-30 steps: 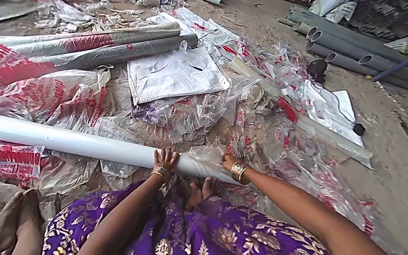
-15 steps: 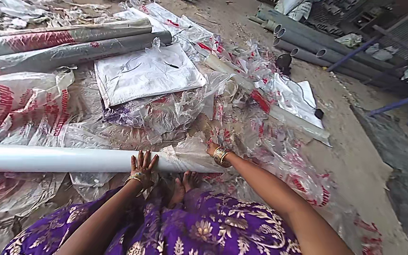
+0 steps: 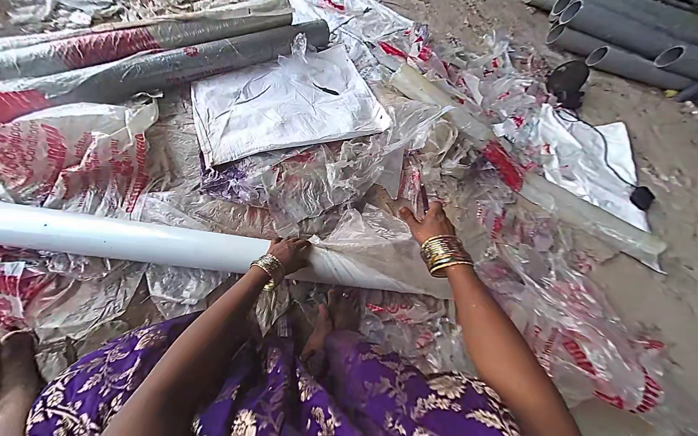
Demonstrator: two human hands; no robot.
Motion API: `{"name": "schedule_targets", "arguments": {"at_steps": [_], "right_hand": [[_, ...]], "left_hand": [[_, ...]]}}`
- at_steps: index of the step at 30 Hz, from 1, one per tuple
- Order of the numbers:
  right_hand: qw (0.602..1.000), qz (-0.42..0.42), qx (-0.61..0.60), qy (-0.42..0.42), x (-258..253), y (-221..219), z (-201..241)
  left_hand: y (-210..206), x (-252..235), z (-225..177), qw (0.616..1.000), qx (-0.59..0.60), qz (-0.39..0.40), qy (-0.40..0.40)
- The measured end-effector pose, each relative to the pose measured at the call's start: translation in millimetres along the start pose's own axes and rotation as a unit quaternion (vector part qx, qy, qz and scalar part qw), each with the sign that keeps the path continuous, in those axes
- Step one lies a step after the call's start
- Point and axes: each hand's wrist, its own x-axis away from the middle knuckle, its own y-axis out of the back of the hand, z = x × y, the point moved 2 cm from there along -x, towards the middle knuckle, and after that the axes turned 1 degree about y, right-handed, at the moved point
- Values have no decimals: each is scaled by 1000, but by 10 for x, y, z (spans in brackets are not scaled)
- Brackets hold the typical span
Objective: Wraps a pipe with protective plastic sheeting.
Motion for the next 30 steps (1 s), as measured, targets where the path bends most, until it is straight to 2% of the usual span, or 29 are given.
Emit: {"name": "schedule_targets", "arguments": {"at_steps": [4,7,9,11,13,15,18,22,27,30], "right_hand": [[999,-45,18,3,85,197,62],[994,-35,2,99,190,79,121],[981,15,11,192,271,-171,186],[959,115,41,256,381,-460,336],[934,200,52,290,496,-753,502],[919,248,40,305,566,-1005,615],[927,230,5,295,540,-1235,724],[955,205,93,191,409,-1378,669],[967,188,71,159,388,-1452,551],[967,188,70,156,382,-1448,550]], "left_hand": [[195,-68,93,995,74,-43,-52],[324,34,346,996,56,-73,-2],[319,180,599,994,39,-104,7],[282,339,851,989,27,-147,8],[200,502,988,979,35,-201,11],[61,641,948,961,52,-270,13],[-180,726,655,923,72,-379,-4],[-447,666,250,890,54,-452,15],[-361,530,40,876,75,-466,96],[-325,470,-35,880,66,-450,136]]}}
